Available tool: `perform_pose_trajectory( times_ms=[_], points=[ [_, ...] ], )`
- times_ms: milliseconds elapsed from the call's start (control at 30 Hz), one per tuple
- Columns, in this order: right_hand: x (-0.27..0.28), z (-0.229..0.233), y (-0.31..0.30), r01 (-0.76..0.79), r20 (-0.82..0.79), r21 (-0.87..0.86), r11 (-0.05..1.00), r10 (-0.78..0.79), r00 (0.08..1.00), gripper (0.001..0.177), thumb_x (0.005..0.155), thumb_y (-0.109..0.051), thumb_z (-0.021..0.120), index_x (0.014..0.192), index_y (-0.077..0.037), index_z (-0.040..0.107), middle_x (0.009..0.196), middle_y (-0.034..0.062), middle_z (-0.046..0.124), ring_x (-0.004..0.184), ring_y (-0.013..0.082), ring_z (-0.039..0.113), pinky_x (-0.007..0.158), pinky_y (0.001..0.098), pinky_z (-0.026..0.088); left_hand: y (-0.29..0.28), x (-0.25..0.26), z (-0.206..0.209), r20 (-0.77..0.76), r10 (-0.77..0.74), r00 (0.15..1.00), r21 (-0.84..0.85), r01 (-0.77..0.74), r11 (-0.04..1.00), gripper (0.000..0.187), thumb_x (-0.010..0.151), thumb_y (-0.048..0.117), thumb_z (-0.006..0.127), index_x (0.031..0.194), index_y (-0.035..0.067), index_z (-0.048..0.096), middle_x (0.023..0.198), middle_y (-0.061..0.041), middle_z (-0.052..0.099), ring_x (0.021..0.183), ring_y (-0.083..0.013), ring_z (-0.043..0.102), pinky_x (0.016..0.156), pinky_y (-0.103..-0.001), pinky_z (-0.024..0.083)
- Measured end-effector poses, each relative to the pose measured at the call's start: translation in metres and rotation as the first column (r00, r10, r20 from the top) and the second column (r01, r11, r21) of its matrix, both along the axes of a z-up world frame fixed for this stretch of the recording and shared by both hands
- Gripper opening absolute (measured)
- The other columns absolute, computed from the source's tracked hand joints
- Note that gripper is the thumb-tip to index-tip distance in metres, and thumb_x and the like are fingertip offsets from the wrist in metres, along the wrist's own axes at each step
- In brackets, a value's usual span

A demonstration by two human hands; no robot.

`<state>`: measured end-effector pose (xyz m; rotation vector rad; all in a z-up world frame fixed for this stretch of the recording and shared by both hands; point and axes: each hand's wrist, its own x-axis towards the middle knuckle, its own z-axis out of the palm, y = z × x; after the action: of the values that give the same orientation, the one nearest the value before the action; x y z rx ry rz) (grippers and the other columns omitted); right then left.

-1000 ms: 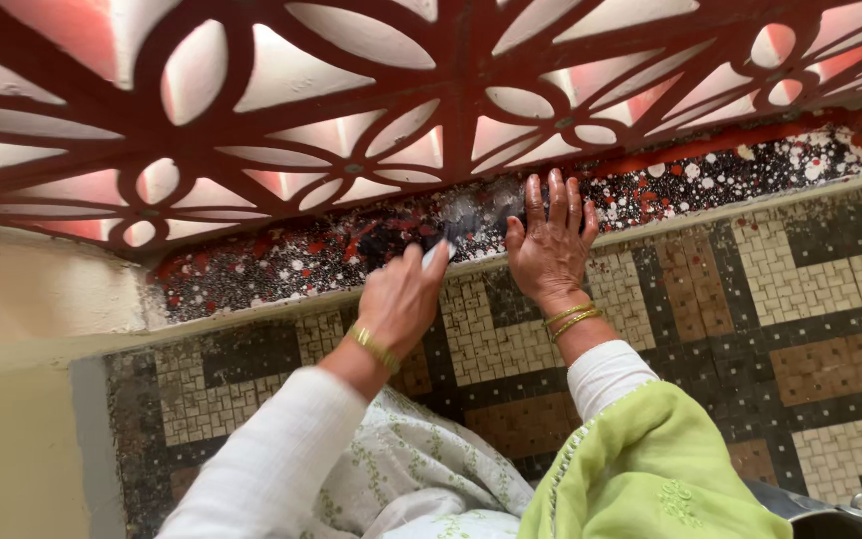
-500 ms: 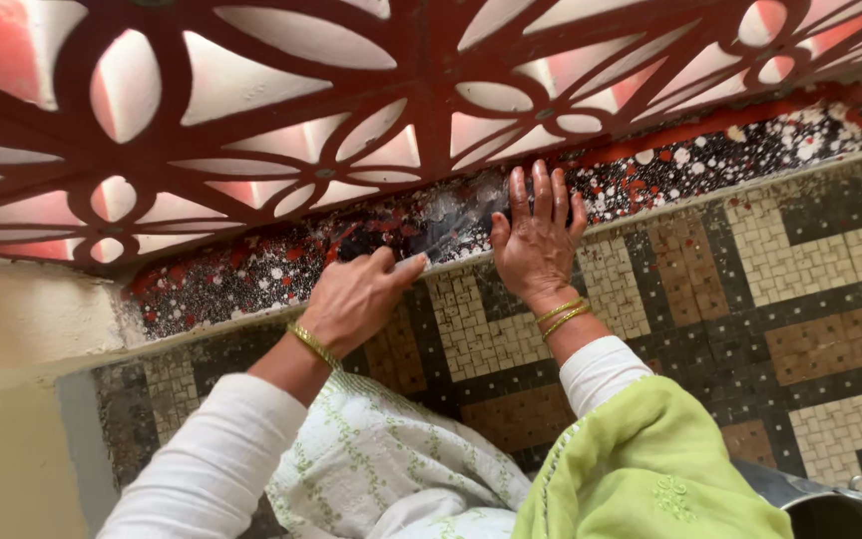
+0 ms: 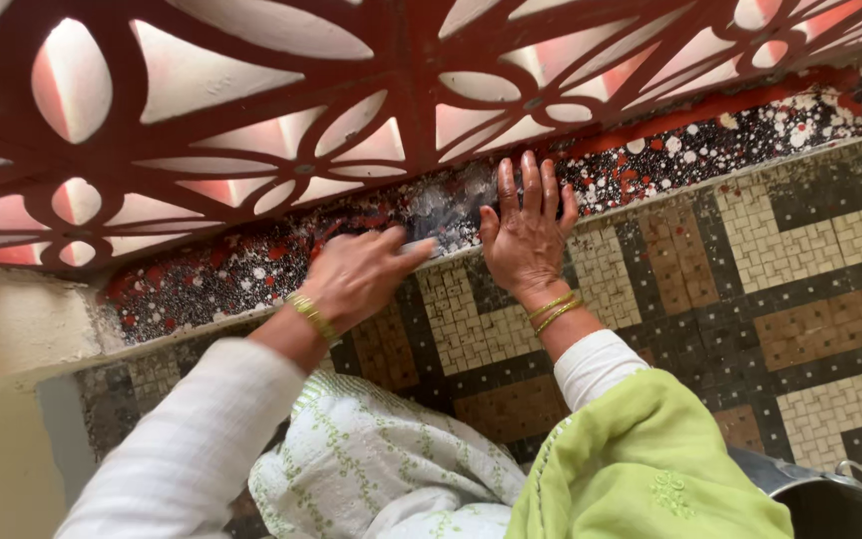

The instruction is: The person scrapes a wall surface using a small flat tool, moving it repeatedly along the edge near a decorative screen.

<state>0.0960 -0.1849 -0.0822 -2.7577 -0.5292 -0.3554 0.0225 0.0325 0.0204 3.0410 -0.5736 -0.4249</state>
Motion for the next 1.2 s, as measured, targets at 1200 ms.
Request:
perform_pose_trajectory(
  times_ms=[1200],
  points=[
    [-0.003,0.001,-0.003,-0.021,0.009,0.038,0.999,0.021,1.0,0.069,0.102,-0.035,0.041,0.161,-0.011,0.015,0.162,0.0121,0.03,0.151,0.0313,0.024,0.12,0.056,0.012,-0.007,0.011,-0.011,-0.012,-0.042,0.999,0.033,0.042,0.999,0.049,0.095,0.007,0.049,0.136,0.034,0.051,0.081,-0.005,0.057,0.06,-0.0166,0.06,0.044,-0.026,0.051]
  ],
)
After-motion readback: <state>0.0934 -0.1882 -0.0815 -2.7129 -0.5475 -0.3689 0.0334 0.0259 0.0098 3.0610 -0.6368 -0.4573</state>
